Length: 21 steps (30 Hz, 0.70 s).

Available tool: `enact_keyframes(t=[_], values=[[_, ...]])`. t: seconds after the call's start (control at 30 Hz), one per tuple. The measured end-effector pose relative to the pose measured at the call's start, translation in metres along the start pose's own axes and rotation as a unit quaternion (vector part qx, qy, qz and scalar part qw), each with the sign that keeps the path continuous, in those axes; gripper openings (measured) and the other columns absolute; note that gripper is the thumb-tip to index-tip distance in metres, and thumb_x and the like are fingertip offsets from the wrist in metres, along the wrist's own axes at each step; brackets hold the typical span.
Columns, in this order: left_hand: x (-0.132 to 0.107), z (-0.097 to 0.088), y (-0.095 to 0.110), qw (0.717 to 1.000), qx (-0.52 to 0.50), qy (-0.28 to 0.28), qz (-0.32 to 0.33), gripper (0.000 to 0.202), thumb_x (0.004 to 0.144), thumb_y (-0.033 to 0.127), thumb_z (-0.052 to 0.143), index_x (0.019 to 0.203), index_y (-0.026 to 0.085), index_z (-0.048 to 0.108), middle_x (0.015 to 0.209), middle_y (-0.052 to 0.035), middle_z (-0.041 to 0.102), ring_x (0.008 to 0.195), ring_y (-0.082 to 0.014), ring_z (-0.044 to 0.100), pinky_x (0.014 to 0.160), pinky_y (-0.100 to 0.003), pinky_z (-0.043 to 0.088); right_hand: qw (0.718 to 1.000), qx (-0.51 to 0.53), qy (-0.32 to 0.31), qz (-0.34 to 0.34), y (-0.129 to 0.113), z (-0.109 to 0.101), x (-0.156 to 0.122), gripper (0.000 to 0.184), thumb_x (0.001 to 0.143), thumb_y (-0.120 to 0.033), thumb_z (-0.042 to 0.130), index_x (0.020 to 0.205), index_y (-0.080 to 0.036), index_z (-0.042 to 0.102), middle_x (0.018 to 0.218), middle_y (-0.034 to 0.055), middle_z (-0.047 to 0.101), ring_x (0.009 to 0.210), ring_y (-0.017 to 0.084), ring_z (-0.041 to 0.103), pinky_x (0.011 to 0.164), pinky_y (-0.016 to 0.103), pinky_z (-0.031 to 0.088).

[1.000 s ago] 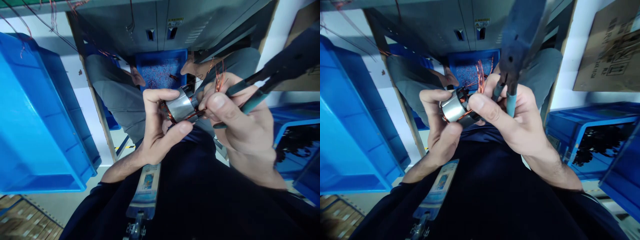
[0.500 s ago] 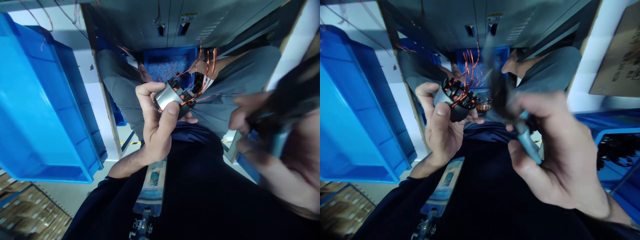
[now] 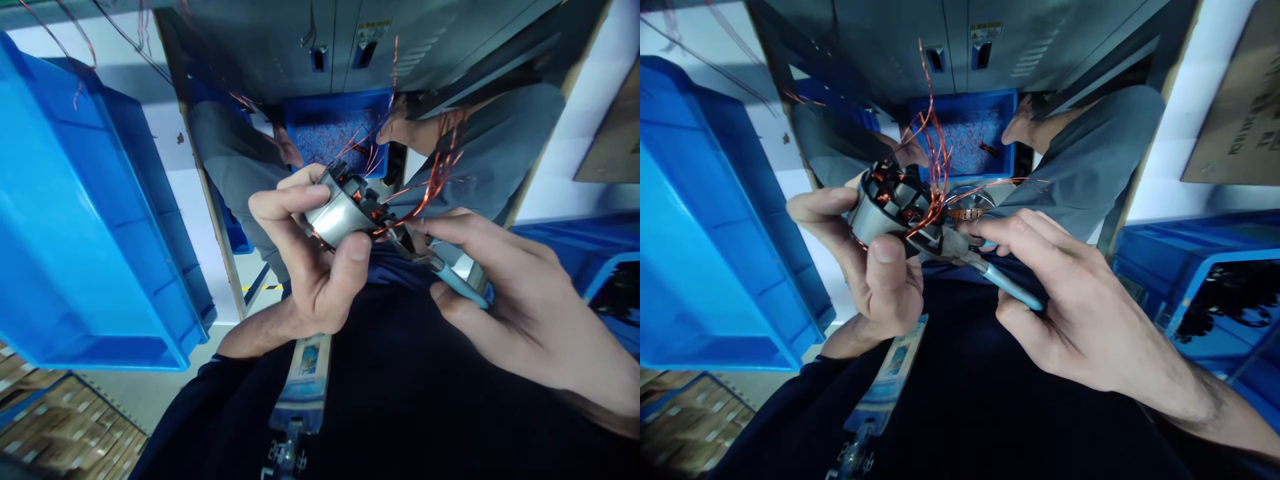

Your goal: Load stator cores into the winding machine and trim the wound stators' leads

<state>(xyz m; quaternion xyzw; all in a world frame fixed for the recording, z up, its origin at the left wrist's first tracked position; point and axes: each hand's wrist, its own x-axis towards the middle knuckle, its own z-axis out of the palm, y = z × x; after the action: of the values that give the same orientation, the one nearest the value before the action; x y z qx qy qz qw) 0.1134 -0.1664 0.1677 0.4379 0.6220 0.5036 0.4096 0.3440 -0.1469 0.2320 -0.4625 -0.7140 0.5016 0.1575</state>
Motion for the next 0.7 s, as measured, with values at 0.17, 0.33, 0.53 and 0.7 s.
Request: enact_keyframes(t=[0.17, 0.33, 0.53, 0.7], values=[[-0.004, -0.005, -0.005, 0.998, 0.015, -0.014, 0.051, 0.042, 0.105, 0.060, 0.072, 0.136, 0.040, 0.052, 0.144, -0.0050, 0.061, 0.145, -0.0308, 0.069, 0.136, -0.066, 0.052, 1.000, -0.020, 0.019, 0.000, -0.001, 0.003, -0.001, 0.071, 0.100, -0.029, 0.075, 0.168, -0.047, 0.067, 0.145, 0.0021, 0.082, 0.121, 0.037, 0.083, 0.106, 0.056, 0.074], [-0.004, -0.013, -0.003, 0.994, 0.088, -0.003, 0.071, 0.042, 0.105, 0.065, 0.070, 0.134, 0.040, 0.052, 0.141, -0.0054, 0.062, 0.140, -0.0311, 0.071, 0.130, -0.065, 0.058, 0.998, -0.022, 0.063, -0.015, 0.002, 0.014, 0.009, 0.048, 0.103, -0.028, 0.082, 0.149, -0.043, 0.080, 0.125, -0.0019, 0.088, 0.097, 0.026, 0.086, 0.091, 0.041, 0.072], [0.006, -0.007, -0.030, 0.995, 0.100, 0.010, 0.019, 0.047, 0.111, 0.064, 0.070, 0.137, 0.029, 0.054, 0.140, -0.0102, 0.059, 0.147, -0.0311, 0.064, 0.127, -0.063, 0.056, 0.998, 0.026, 0.058, -0.014, 0.043, 0.032, 0.055, 0.022, 0.111, -0.048, 0.081, 0.120, -0.030, 0.091, 0.101, -0.0012, 0.089, 0.080, 0.019, 0.080, 0.079, 0.034, 0.061], [0.016, -0.007, -0.051, 0.975, -0.005, -0.115, -0.189, 0.066, 0.102, 0.083, 0.076, 0.149, 0.040, 0.057, 0.145, -0.0076, 0.069, 0.133, -0.0317, 0.075, 0.093, -0.053, 0.073, 0.996, 0.075, 0.016, 0.051, 0.080, 0.056, 0.097, 0.049, 0.112, -0.068, 0.072, 0.089, -0.025, 0.083, 0.073, -0.0005, 0.071, 0.070, 0.018, 0.063, 0.073, 0.034, 0.053]])
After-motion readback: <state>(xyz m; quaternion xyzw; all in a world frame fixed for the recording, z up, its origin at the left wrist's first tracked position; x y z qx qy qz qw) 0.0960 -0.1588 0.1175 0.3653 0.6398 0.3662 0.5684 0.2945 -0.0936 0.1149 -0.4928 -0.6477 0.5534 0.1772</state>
